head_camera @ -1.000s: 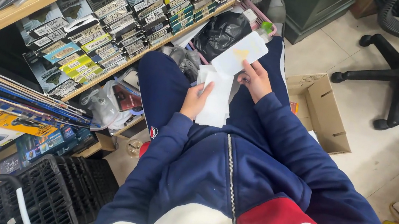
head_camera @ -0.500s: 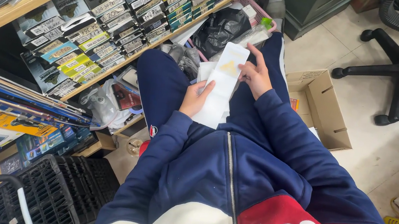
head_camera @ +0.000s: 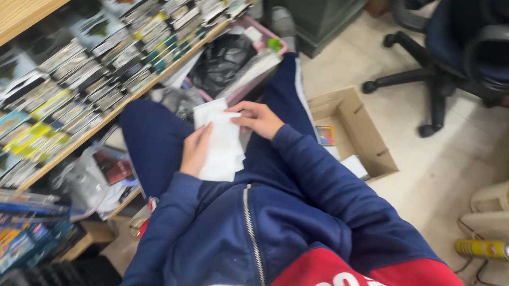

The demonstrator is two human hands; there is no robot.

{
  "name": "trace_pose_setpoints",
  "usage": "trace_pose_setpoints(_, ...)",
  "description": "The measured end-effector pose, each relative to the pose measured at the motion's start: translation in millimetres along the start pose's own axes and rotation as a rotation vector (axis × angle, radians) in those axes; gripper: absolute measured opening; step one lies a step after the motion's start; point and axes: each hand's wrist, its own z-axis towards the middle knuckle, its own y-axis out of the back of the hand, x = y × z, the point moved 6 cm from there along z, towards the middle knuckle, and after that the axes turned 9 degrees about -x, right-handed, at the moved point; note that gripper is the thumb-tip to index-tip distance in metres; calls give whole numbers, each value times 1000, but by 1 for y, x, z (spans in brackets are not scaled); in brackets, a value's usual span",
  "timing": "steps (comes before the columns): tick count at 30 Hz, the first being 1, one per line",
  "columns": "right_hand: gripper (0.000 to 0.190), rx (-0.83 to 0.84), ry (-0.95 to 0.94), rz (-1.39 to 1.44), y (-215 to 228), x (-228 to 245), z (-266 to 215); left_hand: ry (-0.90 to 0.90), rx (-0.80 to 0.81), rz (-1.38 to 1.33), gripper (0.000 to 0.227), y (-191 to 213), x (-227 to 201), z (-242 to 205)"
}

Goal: The person sits cross-legged on a chair in a cluttered room, holding a stack of white papers on their lap. They repeatedly flip through the papers, separating them into smaller piles, and occasionally place items into a cardboard box on the floor.

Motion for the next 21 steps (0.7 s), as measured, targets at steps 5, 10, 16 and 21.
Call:
trace_pose_setpoints(5, 29, 10, -4, 30, -5, 2, -2, 56, -23, -14, 39, -2, -34, -20)
trace_pose_setpoints(10, 28, -42, 45, 87, 9, 4, 6, 212, -88, -136, 47, -2, -33, -18)
trace_pose_setpoints(16, 31, -409, 40, 225, 85, 2, 19, 191, -125, -85, 41, -9, -75, -40)
trace_pose_setpoints(21, 31, -712, 4, 330, 179, -3, 4, -67, 42, 170, 21, -17, -74, -40)
